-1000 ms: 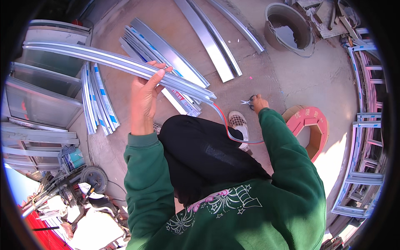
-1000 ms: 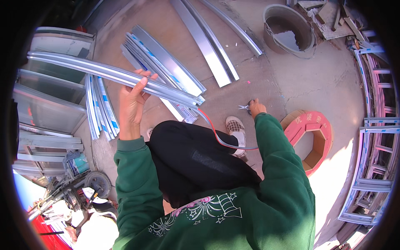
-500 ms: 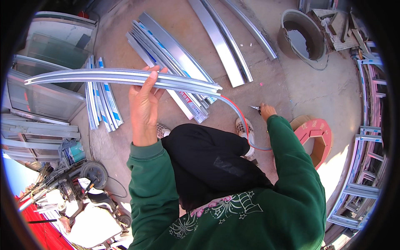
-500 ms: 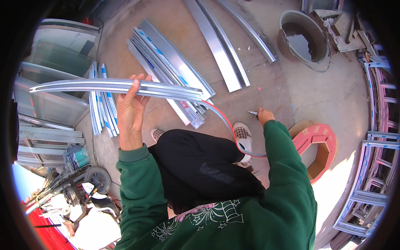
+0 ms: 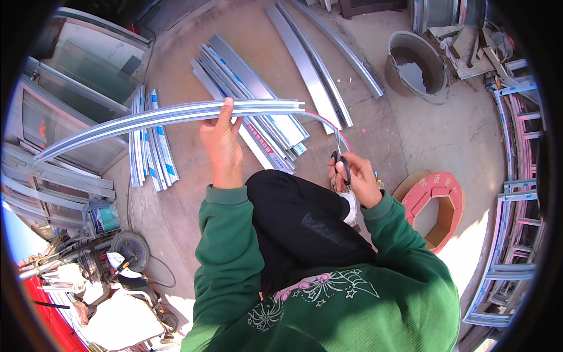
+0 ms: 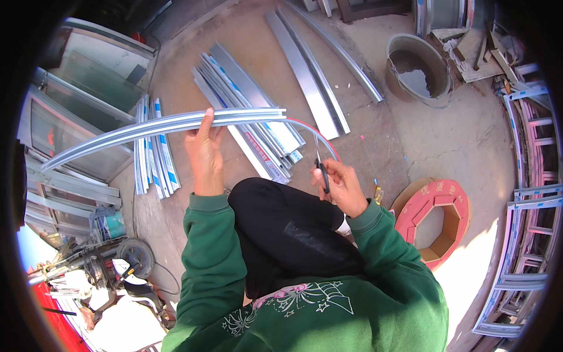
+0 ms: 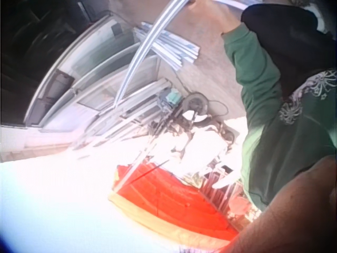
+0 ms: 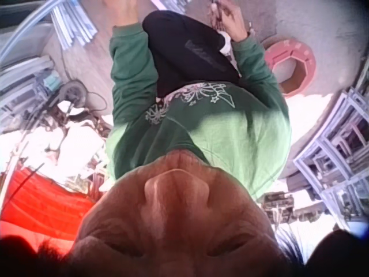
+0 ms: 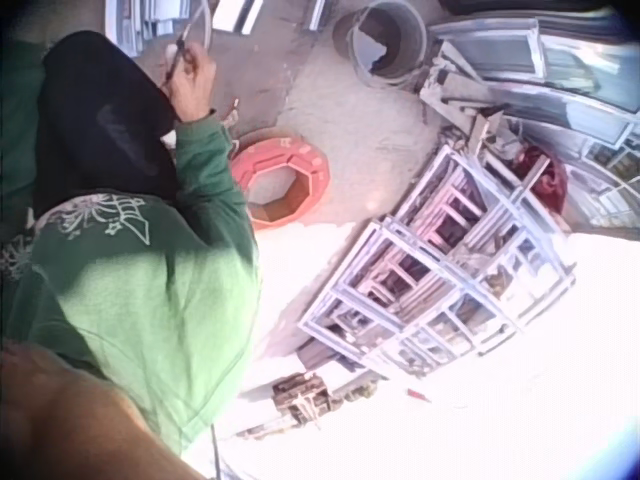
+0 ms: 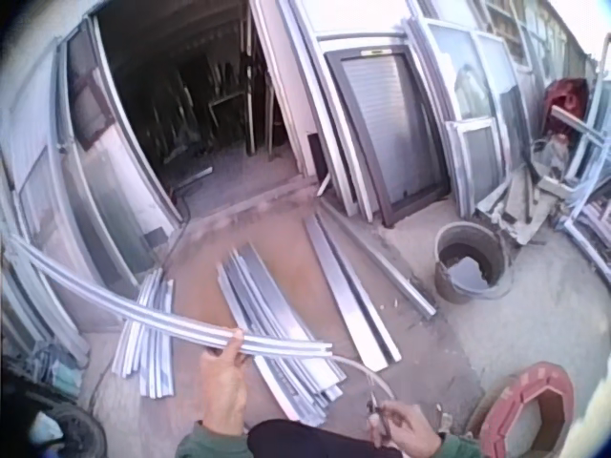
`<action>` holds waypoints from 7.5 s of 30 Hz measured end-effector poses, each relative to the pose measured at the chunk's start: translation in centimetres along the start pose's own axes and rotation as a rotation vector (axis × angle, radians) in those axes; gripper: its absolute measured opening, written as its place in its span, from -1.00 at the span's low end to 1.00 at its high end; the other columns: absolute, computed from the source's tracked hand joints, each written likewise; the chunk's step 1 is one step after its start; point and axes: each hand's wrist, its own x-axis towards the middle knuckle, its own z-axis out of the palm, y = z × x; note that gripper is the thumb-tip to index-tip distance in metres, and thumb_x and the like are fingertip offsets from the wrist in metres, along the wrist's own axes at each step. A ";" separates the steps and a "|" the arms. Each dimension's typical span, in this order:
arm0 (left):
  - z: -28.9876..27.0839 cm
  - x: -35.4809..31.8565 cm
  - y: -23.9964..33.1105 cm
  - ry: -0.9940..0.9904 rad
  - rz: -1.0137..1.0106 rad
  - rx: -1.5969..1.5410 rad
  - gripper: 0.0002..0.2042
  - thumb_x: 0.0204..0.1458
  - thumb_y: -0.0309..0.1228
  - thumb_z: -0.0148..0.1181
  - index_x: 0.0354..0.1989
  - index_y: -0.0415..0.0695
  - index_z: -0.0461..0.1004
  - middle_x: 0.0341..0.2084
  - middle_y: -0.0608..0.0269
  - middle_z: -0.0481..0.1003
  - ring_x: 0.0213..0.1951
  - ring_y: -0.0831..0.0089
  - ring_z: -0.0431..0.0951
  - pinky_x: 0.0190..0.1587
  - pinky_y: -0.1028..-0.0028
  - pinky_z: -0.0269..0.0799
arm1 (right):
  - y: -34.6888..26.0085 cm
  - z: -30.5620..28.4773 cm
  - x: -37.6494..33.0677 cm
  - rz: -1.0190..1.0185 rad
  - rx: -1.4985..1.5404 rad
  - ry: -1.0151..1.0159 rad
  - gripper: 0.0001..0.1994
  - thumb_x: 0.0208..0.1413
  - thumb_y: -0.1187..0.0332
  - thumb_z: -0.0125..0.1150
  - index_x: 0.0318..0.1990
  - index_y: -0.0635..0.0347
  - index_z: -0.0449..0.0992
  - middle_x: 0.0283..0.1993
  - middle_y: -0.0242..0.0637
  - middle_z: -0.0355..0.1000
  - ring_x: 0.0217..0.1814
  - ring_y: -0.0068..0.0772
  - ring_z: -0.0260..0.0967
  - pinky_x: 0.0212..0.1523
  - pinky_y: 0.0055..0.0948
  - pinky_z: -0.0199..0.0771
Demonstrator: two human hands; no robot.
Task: The person sits on the floor and wraps a red cable around long silver metal profiles one by one. They hold each profile with one hand and use the other to wind the cable along its length, then place the wrapped profile aside.
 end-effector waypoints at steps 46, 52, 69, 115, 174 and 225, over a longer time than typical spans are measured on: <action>3.3 -13.3 -8.9 -0.410 -0.789 -0.178 -0.69 0.09 -0.39 0.33 -0.10 -0.33 0.46 -0.16 -0.03 0.55 -0.10 0.19 0.59 -0.03 0.30 0.59 | -2.4 0.8 -5.6 0.030 0.031 -0.075 -0.80 0.33 0.30 0.11 -0.33 0.19 0.45 -0.55 -0.57 0.23 -0.56 -0.78 0.08 -0.55 -0.63 0.03; 3.1 -14.6 -12.2 -0.165 -0.806 -0.211 -0.76 0.14 -0.36 0.28 -0.16 -0.26 0.44 -0.32 0.08 0.52 -0.29 0.25 0.56 -0.21 0.33 0.58 | 1.4 0.8 -4.8 -0.079 -0.120 -0.012 -0.79 0.33 0.35 0.09 -0.38 0.21 0.41 -0.48 -0.60 0.26 -0.47 -0.80 0.06 -0.47 -0.64 0.08; 1.3 -14.9 -15.2 -0.105 -0.681 -0.276 -0.58 0.35 -0.06 -0.09 -0.21 -0.25 0.42 -0.48 0.16 0.44 -0.50 0.35 0.45 -0.45 0.40 0.42 | 2.0 2.3 -5.4 -0.121 -0.084 0.017 -0.83 0.29 0.40 0.10 -0.30 0.34 0.48 -0.40 -0.45 0.43 -0.35 -0.72 0.25 -0.35 -0.55 0.32; 2.6 -14.8 -13.5 -0.127 0.027 0.831 -0.64 0.25 -0.25 0.01 -0.50 -0.30 0.33 -0.61 -0.10 0.37 -0.48 -0.06 0.39 -0.35 0.09 0.26 | 2.0 1.9 -5.2 0.214 -0.092 0.054 -0.54 0.27 0.03 0.13 -0.30 0.38 0.56 -0.45 -0.36 0.46 -0.46 -0.58 0.36 -0.43 -0.52 0.33; 1.5 -5.4 3.7 -0.626 -0.215 0.768 -0.73 0.18 -0.48 0.19 0.01 -0.32 0.39 -0.17 0.13 0.54 -0.28 0.49 0.55 -0.21 0.51 0.46 | 6.7 -21.5 24.8 0.136 -0.321 0.121 -0.78 0.09 0.28 0.36 -0.29 0.29 0.66 -0.43 -0.45 0.51 -0.43 -0.60 0.34 -0.38 -0.52 0.27; -0.4 4.1 2.1 0.038 -0.119 -0.392 -0.62 0.06 -0.47 0.35 0.00 -0.34 0.39 -0.11 0.00 0.49 -0.05 0.16 0.51 0.06 0.13 0.49 | -1.2 -16.7 -19.7 0.058 0.176 0.530 -0.63 0.47 0.14 -0.19 -0.29 0.22 0.40 -0.36 -0.26 0.45 -0.48 -0.52 0.40 -0.39 -0.56 0.44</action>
